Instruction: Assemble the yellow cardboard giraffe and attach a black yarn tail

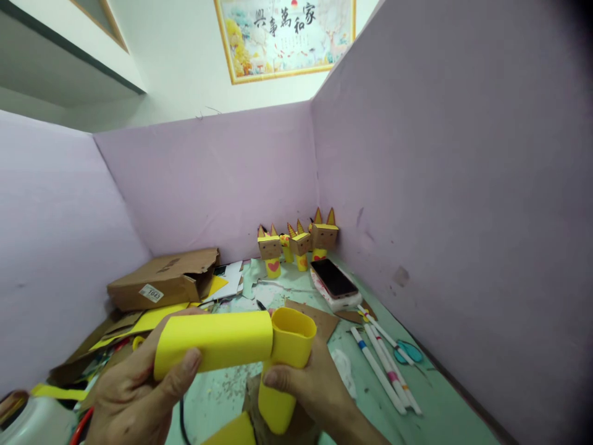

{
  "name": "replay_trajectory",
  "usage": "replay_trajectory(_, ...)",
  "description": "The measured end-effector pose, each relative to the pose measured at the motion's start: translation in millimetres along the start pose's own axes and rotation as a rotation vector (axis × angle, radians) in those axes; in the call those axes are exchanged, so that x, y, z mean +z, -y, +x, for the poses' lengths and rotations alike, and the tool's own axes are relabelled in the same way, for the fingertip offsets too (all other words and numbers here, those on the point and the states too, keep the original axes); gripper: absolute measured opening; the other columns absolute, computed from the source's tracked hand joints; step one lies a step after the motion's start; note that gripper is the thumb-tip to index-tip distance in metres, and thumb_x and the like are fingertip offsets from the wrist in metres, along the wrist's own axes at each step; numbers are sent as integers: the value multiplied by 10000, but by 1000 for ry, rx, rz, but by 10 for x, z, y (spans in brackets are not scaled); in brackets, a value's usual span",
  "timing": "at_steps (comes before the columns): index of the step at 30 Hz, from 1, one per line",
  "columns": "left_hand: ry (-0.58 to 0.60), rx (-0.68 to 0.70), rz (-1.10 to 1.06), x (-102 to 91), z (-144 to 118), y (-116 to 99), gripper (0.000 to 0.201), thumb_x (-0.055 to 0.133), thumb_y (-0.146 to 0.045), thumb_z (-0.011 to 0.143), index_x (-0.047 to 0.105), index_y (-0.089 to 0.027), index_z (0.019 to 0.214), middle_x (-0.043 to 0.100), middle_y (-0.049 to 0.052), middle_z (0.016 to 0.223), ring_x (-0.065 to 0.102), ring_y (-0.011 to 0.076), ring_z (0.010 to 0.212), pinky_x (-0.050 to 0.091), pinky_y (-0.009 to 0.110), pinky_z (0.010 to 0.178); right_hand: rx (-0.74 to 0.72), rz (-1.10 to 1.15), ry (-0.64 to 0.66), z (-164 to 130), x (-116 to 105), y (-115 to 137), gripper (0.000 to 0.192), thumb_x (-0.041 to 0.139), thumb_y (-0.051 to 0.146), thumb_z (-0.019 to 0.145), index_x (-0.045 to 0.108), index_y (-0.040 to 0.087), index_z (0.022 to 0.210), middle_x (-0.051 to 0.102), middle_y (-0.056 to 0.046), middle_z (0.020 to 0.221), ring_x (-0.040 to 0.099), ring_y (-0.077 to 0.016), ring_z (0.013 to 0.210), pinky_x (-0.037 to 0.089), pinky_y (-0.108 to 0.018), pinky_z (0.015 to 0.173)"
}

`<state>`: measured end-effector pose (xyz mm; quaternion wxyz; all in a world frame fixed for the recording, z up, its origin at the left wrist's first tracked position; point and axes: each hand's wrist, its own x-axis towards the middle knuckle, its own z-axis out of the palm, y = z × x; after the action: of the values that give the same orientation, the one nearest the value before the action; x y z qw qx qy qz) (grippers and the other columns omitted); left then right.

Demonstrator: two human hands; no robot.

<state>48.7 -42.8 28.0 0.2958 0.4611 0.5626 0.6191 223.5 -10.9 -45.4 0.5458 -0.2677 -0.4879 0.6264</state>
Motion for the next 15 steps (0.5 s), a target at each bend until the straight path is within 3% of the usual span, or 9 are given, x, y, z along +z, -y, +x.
replay_trajectory(3,70,-76,-41,-14,4,37,268,802,-370,465,690,-177,613,624,-9,530,557,166,524,527,259,566,-15,-6,1,-9,-2,-21,326,755,327,537,591,171,771,538,20,661,478,-127,604,409,-235,537)
replay_trajectory(7,95,-88,4,-19,-2,72,256,783,-386,516,691,-188,650,648,-6,579,558,157,515,473,210,442,-3,-1,-25,-18,15,-47,379,772,345,501,578,179,780,533,23,655,478,-128,597,410,-232,517)
replay_trajectory(12,124,10,15,-49,-23,74,392,766,-393,550,684,-222,893,691,-3,745,622,205,728,521,229,635,7,0,-47,-33,26,-52,316,749,339,533,579,178,744,562,0,691,497,-143,625,426,-244,533)
replay_trajectory(15,137,51,90,-54,-32,68,468,736,-434,575,662,-213,981,696,18,772,629,245,818,526,248,663,4,-4,-84,-41,33,-57,300,737,325,538,583,173,745,572,-8,711,500,-147,635,427,-247,540)
